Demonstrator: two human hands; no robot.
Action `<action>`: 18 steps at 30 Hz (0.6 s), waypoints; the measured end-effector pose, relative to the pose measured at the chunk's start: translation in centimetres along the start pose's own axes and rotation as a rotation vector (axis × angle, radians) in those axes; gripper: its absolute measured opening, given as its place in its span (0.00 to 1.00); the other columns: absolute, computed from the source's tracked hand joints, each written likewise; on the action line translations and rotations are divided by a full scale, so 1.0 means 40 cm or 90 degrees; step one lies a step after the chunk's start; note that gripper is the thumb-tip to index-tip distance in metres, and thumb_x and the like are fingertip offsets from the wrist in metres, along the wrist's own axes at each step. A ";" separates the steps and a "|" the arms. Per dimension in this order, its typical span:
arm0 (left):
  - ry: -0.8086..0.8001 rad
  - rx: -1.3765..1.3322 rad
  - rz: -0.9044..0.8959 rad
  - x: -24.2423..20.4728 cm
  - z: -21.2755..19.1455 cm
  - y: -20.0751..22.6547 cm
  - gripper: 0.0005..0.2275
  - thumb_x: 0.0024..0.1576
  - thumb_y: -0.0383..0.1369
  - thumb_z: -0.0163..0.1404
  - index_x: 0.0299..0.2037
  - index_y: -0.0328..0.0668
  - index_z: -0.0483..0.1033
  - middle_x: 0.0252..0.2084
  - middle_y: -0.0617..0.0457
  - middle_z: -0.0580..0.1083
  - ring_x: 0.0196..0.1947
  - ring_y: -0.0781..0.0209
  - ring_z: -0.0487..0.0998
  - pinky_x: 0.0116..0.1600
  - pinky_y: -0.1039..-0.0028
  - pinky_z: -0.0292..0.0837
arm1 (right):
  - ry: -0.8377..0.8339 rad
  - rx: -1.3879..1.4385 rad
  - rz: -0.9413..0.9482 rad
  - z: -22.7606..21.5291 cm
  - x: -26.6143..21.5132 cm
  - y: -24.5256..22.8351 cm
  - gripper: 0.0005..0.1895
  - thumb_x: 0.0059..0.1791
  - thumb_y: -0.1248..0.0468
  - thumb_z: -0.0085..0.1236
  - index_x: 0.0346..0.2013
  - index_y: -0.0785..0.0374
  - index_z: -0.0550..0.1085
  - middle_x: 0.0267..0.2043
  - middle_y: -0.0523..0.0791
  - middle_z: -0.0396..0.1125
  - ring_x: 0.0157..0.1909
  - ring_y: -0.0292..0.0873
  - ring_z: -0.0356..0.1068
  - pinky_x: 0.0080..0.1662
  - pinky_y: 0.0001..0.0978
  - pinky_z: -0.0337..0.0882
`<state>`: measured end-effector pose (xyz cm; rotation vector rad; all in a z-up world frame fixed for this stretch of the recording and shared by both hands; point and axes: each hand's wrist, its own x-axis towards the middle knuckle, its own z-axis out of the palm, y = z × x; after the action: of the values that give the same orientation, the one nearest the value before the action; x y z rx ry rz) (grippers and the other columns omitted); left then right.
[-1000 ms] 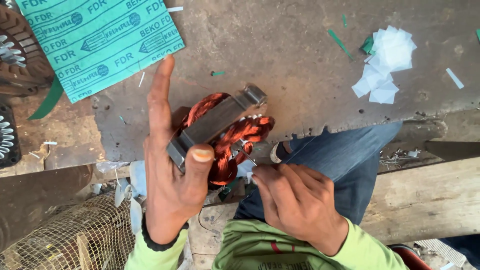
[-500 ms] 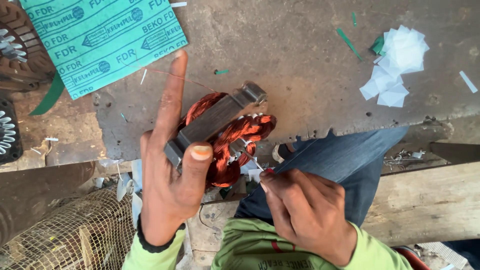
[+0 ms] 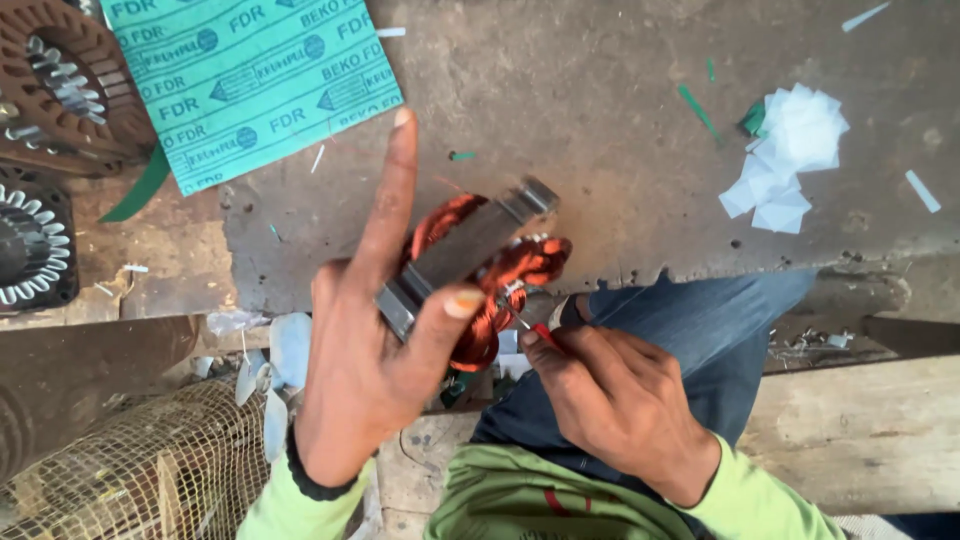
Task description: The person hand-winds enameled copper wire around the slots of a motor stator core, pressing the wire bundles into place and turning the stator as they work. They pull loops of wire taut, arrange the coils, and continue winding turns around the stator teeth.
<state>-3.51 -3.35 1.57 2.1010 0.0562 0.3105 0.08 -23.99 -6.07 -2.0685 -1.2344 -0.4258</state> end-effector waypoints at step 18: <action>-0.057 0.011 -0.104 0.031 -0.031 -0.008 0.33 0.61 0.51 0.48 0.75 0.49 0.59 0.42 0.41 0.80 0.35 0.47 0.77 0.47 0.62 0.75 | -0.002 0.096 0.156 -0.009 0.010 -0.039 0.12 0.45 0.73 0.63 0.42 0.67 0.73 0.37 0.49 0.73 0.32 0.48 0.75 0.31 0.37 0.74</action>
<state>-2.60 -1.95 2.16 2.1092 0.1770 0.1170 -1.02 -23.49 -4.97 -2.0566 -0.9681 -0.2098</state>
